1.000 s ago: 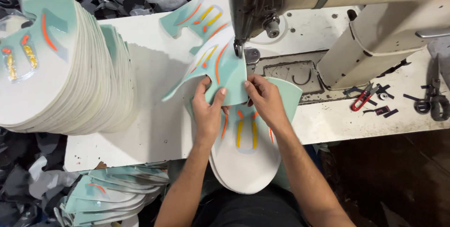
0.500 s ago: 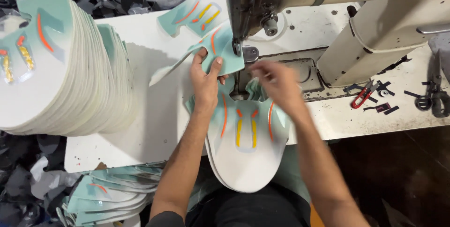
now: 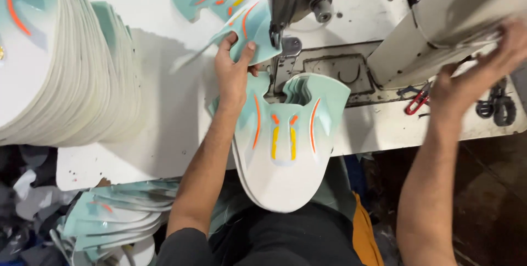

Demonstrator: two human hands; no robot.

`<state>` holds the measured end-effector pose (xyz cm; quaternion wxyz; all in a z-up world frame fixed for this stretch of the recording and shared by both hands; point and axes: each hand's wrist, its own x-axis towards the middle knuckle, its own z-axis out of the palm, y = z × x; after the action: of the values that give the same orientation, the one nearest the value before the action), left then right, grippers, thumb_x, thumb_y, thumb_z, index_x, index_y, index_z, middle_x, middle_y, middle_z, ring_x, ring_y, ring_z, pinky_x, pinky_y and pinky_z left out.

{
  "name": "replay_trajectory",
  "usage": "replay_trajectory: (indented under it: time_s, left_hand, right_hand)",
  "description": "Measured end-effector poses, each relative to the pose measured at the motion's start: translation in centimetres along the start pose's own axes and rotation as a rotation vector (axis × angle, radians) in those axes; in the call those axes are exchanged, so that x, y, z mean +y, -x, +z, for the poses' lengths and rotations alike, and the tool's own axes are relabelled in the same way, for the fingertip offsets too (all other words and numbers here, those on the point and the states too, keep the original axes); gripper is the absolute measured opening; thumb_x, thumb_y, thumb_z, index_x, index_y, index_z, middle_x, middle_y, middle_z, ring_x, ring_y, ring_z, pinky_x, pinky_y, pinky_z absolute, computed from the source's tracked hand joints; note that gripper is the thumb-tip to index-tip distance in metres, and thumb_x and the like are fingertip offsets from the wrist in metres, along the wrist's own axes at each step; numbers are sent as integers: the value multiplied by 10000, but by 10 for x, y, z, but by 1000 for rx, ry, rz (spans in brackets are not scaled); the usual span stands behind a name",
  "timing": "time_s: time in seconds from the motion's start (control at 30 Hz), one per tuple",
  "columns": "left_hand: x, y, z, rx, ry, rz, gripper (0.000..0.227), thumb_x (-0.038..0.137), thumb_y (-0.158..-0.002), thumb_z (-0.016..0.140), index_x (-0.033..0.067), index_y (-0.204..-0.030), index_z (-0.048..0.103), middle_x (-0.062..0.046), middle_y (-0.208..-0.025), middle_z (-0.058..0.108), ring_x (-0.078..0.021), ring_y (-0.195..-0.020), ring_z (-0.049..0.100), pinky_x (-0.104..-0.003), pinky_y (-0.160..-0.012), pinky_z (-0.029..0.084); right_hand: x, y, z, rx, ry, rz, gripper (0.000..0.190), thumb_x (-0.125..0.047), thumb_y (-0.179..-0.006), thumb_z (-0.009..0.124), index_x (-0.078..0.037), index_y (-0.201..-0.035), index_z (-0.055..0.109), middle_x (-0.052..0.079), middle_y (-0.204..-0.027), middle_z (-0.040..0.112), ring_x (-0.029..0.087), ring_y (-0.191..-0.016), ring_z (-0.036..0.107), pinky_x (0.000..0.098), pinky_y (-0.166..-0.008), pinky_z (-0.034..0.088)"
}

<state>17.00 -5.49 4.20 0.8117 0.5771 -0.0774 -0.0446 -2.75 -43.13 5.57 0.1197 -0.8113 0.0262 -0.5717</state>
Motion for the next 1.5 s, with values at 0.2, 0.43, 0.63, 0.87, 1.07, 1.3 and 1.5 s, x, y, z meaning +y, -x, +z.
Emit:
replay_trajectory:
  time_s: [0.2, 0.43, 0.63, 0.87, 1.07, 1.3, 1.5]
  left_hand:
    - [-8, 94, -57, 112, -321, 220, 643, 261, -1038, 662, -15, -1545, 377, -125, -1293, 632, -193, -1086, 610, -350, -956, 518]
    - [-18, 238, -72, -80, -984, -7, 1030, 215, -828, 824, -45, -1571, 159, -336, -1569, 241, -505, -1419, 284, -541, -1143, 268]
    - [15, 250, -53, -125, -1003, 242, 1069, 187, -746, 870, -27, -1542, 190, -309, -1625, 160, -519, -1498, 137, -580, -1196, 165]
    - [35, 263, -48, -141, -53, -167, 1014, 102, -816, 752, 66, -1554, 58, -230, -1570, 289, -335, -1385, 477, -465, -1102, 478]
    - [5, 286, -113, -153, 76, -427, 800, 28, -775, 704, -42, -1489, 350, -264, -1340, 620, -341, -1230, 641, -451, -1050, 508]
    - [27, 283, -94, 179, 320, -573, 702, 14, -795, 674, -51, -1453, 436, -211, -1280, 640, -322, -1143, 648, -446, -969, 524]
    - [42, 271, -91, 187, 384, -494, 718, 47, -776, 671, -25, -1451, 433, -221, -1241, 645, -362, -1095, 662, -489, -911, 554]
  right_hand:
    - [-112, 76, -15, -363, -383, 723, 556, 35, -1068, 447, -88, -1610, 421, 143, -1547, 494, 253, -1324, 567, 330, -1055, 524]
    - [-227, 152, -11, -663, -461, 941, 664, -145, -1006, 574, -40, -1592, 282, 182, -1670, 259, 326, -1546, 273, 448, -1226, 271]
    - [-239, 126, -22, -641, -573, 949, 626, -116, -950, 595, -22, -1536, 397, 194, -1737, 14, 337, -1596, 87, 456, -1213, 259]
    - [-247, 102, -21, -327, -824, 1009, 725, -70, -921, 609, -48, -1550, 249, 166, -1696, 221, 337, -1581, 236, 473, -1236, 291]
    - [-225, 75, 27, -373, -931, 1402, 563, -251, -938, 640, -75, -1433, 438, 131, -1405, 519, 232, -1286, 524, 375, -1052, 467]
    - [-220, 38, 104, -776, -1183, 1369, 489, -400, -1040, 532, 53, -1000, 713, 58, -799, 711, 88, -628, 641, 267, -576, 552]
    - [-215, 25, 129, -767, -1203, 1354, 438, -365, -1028, 558, 32, -940, 720, 37, -760, 696, 74, -585, 605, 262, -521, 497]
